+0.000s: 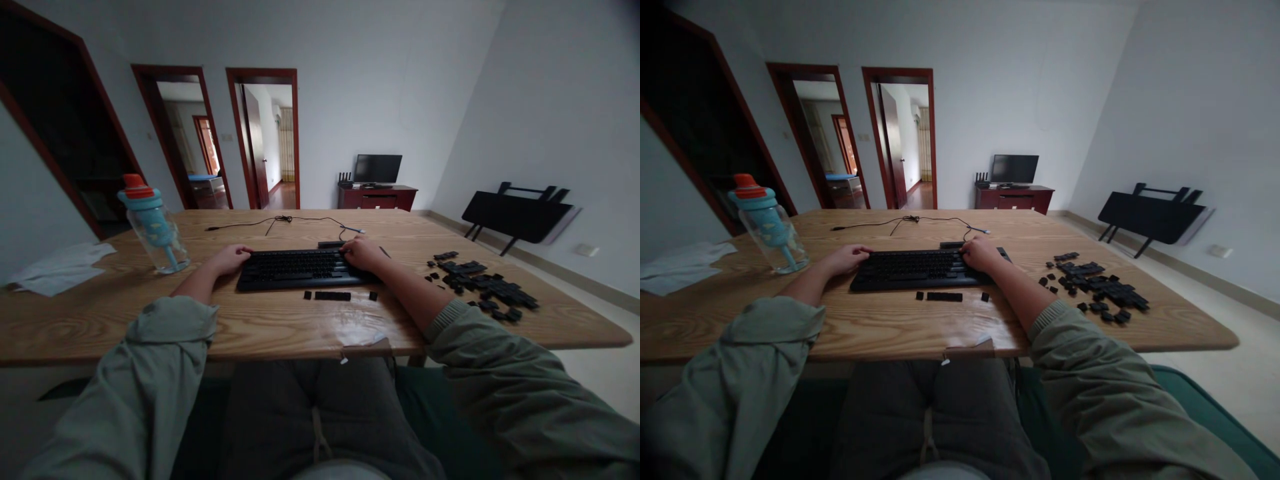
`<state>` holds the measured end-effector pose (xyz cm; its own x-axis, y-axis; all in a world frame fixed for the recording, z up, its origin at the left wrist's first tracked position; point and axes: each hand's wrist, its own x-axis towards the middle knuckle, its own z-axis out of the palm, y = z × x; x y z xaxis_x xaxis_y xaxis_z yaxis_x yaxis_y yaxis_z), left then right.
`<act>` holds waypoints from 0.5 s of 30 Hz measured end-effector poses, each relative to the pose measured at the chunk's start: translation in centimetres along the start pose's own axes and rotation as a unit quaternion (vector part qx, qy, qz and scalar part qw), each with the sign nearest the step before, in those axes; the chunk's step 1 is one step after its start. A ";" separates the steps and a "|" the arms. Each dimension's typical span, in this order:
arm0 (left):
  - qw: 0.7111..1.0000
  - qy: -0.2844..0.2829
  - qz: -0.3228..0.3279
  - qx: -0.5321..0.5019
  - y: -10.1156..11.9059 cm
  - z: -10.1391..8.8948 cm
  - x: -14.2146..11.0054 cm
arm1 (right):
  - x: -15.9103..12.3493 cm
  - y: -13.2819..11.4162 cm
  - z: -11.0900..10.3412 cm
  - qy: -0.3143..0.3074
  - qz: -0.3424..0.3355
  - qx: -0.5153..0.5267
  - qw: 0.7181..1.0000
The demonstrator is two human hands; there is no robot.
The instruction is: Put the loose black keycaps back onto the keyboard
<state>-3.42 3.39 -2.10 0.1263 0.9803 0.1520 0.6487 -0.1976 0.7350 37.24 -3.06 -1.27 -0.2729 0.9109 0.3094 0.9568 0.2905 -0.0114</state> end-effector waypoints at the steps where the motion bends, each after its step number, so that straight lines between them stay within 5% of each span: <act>1: 1.000 -0.002 0.000 0.003 0.1 0.0 -0.1 | 0.0 -0.1 0.0 0.000 0.002 -0.001 1.000; 15: 0.999 0.013 0.002 0.045 1.2 -0.1 -0.6 | 0.0 -0.2 0.4 0.011 0.016 0.025 0.999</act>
<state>-2.76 2.60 -1.28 0.1114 0.9786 0.1728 0.7125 -0.1999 0.6726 37.02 -3.01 -1.65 -0.2388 0.9137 0.3288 0.9587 0.2756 -0.0696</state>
